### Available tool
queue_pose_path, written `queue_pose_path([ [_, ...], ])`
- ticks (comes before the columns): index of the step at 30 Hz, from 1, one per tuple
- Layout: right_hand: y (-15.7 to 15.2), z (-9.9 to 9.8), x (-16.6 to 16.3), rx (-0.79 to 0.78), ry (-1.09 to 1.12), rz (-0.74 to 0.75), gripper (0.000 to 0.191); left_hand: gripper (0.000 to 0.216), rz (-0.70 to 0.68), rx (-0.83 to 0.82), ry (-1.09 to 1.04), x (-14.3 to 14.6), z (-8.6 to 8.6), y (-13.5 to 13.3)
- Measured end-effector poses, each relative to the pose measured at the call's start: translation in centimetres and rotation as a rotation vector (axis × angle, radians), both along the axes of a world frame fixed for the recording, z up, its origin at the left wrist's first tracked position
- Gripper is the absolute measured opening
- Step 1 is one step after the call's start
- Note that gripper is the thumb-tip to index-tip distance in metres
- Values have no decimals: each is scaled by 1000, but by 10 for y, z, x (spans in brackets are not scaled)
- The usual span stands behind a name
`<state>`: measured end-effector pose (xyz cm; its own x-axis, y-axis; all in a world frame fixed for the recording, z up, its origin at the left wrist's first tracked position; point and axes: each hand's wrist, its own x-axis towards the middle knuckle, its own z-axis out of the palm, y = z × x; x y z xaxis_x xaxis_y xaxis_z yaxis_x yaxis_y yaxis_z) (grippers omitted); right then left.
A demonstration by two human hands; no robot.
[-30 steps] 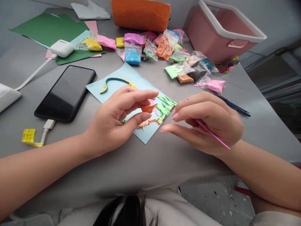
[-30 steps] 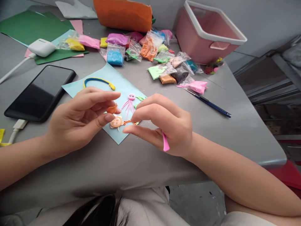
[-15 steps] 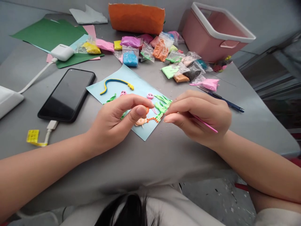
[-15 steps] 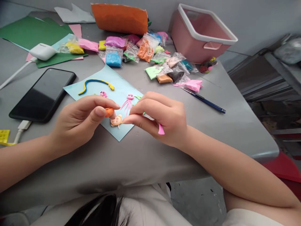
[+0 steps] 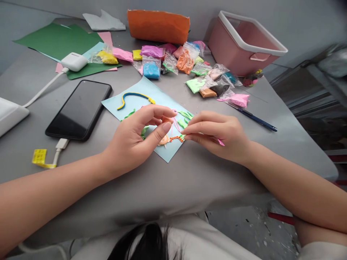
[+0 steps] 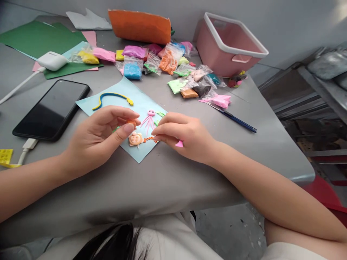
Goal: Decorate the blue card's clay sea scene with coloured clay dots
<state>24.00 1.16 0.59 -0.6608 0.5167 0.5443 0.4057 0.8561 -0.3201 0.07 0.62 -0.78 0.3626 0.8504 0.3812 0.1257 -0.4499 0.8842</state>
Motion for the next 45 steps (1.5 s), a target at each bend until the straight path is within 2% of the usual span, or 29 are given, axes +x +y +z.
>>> queue_pose_path([
  [7,-5,-8,3,5,-36,45,6,20,15,-50,11,0,-1,1],
  [15,-4,-13,5,-1,-63,61,3,18,38,10,105,1,1,0],
  [27,-3,-18,7,-159,-55,65,19,18,37,39,147,-1,1,-1],
  [31,-3,-18,8,-168,-51,62,21,17,28,44,136,0,2,-1],
  [36,-3,-14,5,-160,-45,28,13,16,31,33,149,1,3,-1],
  [45,-4,-13,4,-172,-65,18,14,16,35,36,176,-1,3,-2],
])
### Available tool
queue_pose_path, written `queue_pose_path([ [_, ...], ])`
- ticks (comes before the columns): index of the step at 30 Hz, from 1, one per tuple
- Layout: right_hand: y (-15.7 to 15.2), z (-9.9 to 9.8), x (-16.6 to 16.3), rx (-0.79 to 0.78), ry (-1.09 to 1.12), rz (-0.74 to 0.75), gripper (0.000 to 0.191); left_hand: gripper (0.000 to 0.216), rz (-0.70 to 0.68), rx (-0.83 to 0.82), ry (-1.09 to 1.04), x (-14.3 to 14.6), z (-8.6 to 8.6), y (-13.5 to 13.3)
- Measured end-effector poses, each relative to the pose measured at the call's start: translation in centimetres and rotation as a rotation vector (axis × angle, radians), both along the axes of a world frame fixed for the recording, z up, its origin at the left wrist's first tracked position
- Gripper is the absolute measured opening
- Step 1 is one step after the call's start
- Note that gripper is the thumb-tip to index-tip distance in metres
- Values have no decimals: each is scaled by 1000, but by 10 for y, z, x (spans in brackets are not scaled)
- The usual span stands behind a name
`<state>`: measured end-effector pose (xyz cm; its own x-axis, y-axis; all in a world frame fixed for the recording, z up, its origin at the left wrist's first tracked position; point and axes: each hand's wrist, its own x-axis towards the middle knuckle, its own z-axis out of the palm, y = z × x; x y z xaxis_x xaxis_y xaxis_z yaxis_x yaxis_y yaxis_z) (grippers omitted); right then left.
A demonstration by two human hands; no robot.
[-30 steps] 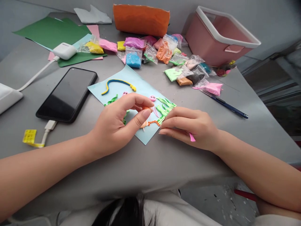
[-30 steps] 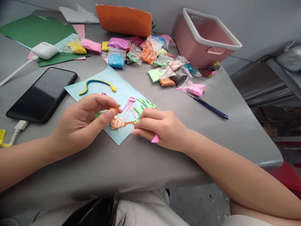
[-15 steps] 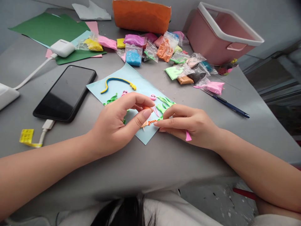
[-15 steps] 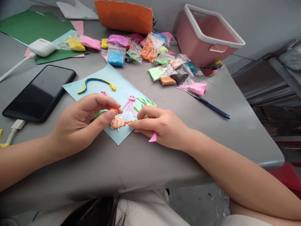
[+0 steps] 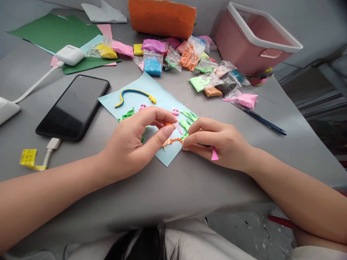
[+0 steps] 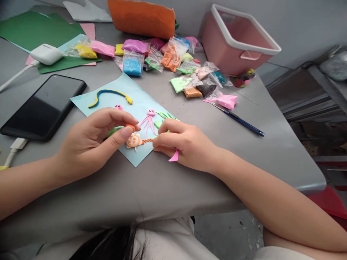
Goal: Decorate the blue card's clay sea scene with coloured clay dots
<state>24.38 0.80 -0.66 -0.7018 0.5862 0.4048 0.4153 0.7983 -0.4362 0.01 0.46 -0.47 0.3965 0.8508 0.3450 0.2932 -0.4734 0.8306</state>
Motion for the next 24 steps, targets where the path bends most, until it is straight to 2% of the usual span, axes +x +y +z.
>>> queue_pose_path([
  [5,1,1,0,23,-14,14,10,17,1,-12,1,1,-1,1],
  [8,-1,3,1,25,62,9,4,17,0,-19,-10,2,0,1],
  [9,-2,4,2,14,115,-7,11,17,4,-17,-8,2,0,1],
  [13,-6,8,6,-99,331,-110,58,16,5,11,26,3,3,0],
  [15,-8,10,6,-179,363,-116,69,16,-5,18,35,3,4,-1],
  [18,-9,10,5,-229,326,-53,64,16,-9,23,46,4,5,-2],
  [24,-6,9,2,-187,233,-12,54,15,-12,29,68,4,5,-2],
])
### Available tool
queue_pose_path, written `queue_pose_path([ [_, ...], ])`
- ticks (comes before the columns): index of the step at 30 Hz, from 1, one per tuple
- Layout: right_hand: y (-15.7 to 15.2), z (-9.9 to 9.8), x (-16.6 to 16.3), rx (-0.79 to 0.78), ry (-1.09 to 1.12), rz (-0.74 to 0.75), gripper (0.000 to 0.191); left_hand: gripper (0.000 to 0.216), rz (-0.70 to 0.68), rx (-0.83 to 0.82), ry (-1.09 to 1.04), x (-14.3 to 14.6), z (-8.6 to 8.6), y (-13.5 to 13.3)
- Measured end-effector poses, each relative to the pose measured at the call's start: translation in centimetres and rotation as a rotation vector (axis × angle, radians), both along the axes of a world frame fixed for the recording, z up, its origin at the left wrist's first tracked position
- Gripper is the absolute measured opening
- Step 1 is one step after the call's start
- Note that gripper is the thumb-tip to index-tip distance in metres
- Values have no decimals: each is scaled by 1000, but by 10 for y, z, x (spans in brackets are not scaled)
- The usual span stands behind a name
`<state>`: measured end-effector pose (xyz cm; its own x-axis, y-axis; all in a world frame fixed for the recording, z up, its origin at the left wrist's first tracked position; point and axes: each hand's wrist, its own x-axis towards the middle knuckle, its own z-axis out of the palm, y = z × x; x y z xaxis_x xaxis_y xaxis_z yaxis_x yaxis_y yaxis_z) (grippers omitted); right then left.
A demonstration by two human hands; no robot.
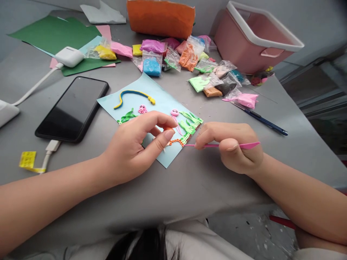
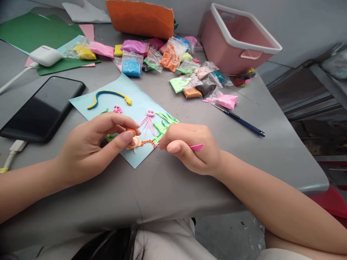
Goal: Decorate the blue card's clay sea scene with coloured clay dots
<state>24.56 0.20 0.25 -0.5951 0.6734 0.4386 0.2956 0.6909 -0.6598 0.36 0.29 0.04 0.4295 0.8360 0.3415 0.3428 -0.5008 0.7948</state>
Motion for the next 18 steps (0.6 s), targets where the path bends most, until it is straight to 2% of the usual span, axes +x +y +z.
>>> queue_pose_path([
  [11,1,2,-1,37,-36,-4,53,16,15,-28,16,0,1,0],
  [18,2,-1,-1,39,-38,30,44,17,15,-48,22,-1,1,0],
])
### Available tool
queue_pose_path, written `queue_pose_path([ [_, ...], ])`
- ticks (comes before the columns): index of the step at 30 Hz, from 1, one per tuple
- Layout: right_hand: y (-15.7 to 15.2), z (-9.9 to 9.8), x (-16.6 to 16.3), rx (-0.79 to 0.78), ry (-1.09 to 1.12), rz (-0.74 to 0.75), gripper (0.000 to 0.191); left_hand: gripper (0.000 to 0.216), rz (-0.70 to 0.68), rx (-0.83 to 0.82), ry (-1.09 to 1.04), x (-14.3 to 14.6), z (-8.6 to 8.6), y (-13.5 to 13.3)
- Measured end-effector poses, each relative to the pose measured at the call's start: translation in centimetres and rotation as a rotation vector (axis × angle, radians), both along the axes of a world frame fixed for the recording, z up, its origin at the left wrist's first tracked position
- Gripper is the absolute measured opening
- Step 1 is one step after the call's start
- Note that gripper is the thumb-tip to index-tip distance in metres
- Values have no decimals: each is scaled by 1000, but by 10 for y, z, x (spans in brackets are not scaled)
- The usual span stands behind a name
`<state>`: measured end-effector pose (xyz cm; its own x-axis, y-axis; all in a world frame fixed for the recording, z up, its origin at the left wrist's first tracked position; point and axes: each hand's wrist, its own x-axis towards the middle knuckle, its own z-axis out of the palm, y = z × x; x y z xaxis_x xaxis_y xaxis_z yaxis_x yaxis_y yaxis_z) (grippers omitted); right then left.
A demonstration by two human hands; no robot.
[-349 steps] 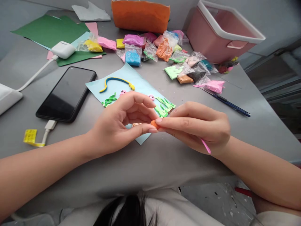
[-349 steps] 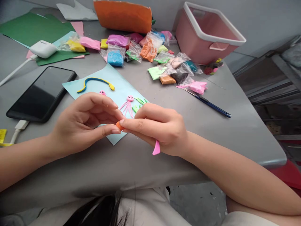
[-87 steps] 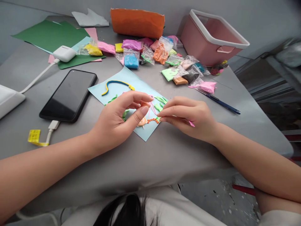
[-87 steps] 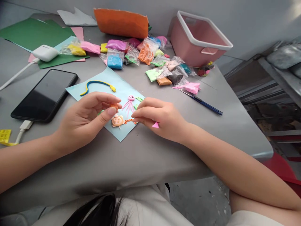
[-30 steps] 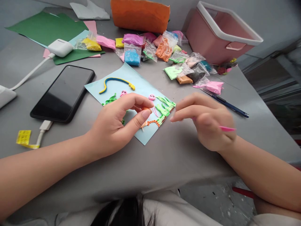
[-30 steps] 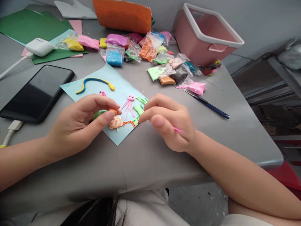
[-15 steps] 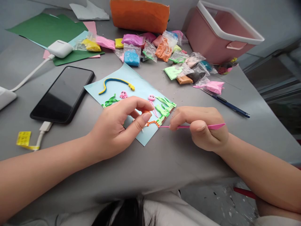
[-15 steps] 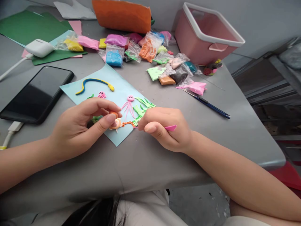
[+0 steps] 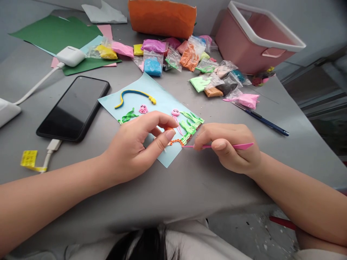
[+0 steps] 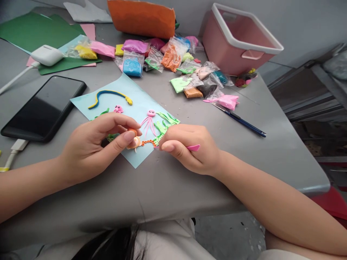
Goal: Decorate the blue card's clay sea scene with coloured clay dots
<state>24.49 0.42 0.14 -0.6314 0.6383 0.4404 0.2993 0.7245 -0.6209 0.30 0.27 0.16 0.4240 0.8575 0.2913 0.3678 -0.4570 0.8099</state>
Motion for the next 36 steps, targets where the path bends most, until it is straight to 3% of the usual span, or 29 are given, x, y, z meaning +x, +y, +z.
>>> queue_pose_path([
  [20,0,2,0,-12,-53,-27,46,15,-36,-6,-7,0,0,1],
  [23,-1,3,-1,-98,-8,-38,50,15,-29,-3,4,0,0,1],
  [29,-3,-2,0,-368,377,-177,58,15,-22,2,18,0,0,1],
  [36,-3,-4,-2,-361,219,-128,55,13,-31,9,-10,1,0,0],
])
